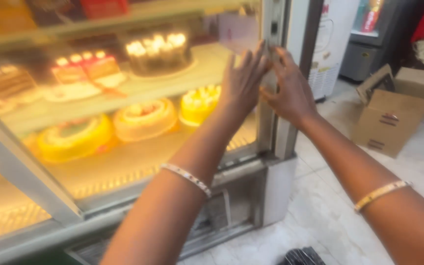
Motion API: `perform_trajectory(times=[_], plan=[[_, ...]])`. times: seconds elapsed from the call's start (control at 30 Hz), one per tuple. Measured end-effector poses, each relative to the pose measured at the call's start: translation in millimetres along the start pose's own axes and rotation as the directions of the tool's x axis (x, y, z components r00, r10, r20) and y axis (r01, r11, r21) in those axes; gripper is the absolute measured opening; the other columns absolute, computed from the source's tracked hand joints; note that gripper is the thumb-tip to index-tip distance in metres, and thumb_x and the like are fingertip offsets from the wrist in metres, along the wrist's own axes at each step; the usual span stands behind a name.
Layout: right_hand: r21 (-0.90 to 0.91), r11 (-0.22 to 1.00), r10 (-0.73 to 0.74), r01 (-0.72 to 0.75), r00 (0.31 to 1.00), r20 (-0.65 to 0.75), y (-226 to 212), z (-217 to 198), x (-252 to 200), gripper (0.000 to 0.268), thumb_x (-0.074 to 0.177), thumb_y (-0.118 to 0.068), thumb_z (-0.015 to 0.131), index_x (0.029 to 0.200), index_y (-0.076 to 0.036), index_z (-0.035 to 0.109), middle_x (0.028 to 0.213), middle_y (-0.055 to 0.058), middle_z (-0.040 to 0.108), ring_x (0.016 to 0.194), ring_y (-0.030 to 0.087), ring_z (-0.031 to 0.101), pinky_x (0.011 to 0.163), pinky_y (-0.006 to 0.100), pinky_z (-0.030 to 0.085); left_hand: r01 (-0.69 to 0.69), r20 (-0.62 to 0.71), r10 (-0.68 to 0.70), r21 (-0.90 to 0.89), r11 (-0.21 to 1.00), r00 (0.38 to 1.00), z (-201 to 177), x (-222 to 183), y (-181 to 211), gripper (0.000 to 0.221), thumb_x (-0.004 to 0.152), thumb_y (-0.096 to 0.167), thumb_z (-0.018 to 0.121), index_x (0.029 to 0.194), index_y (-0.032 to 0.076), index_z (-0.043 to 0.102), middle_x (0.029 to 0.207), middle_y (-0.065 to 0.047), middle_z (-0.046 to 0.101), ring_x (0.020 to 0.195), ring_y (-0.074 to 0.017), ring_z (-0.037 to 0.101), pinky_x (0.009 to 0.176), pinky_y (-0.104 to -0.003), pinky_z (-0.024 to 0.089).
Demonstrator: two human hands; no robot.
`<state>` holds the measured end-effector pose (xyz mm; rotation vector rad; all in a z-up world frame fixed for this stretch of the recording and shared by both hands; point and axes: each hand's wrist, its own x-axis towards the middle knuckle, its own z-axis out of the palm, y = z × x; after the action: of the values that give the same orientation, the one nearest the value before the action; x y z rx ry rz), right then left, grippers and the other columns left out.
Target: Organize donuts from one tray to another and then move the tray to a refrigerator.
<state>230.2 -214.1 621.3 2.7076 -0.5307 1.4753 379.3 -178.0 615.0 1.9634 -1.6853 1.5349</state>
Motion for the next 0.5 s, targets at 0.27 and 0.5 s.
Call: perform_trajectory(times=[0.27,0.5], plan=[[-0.189,0.982,0.043,-0.016,0.99,0.137,-27,-40,47,0.082,0.082,-0.019,0.076,0.157,-0.009,0.046,0.15,0.008,0.046,0.084,0.027,0.067,0.066,0.039,0.059,-0.102,0.078,0.103,-0.018,0.995,0.992,-33,24,-44,0.078,0.084,0.031,0.073,0.155,0.017,0.041,0.166,-0.007,0.028,0.128,-0.0253,0.049,0.092,-0.042,0.05],[-0.295,0.952,-0.027,0.08,0.984,0.177,4,-30,58,0.044,0.083,-0.029,0.078,0.12,-0.007,0.068,0.153,0.01,0.05,0.085,0.025,0.069,0.069,0.039,0.061,-0.24,0.132,0.236,0.014,0.971,0.963,-39,51,-52,0.076,0.083,0.032,0.072,0.152,0.021,0.043,0.159,-0.006,0.033,0.096,-0.0199,0.055,0.061,-0.028,0.047]])
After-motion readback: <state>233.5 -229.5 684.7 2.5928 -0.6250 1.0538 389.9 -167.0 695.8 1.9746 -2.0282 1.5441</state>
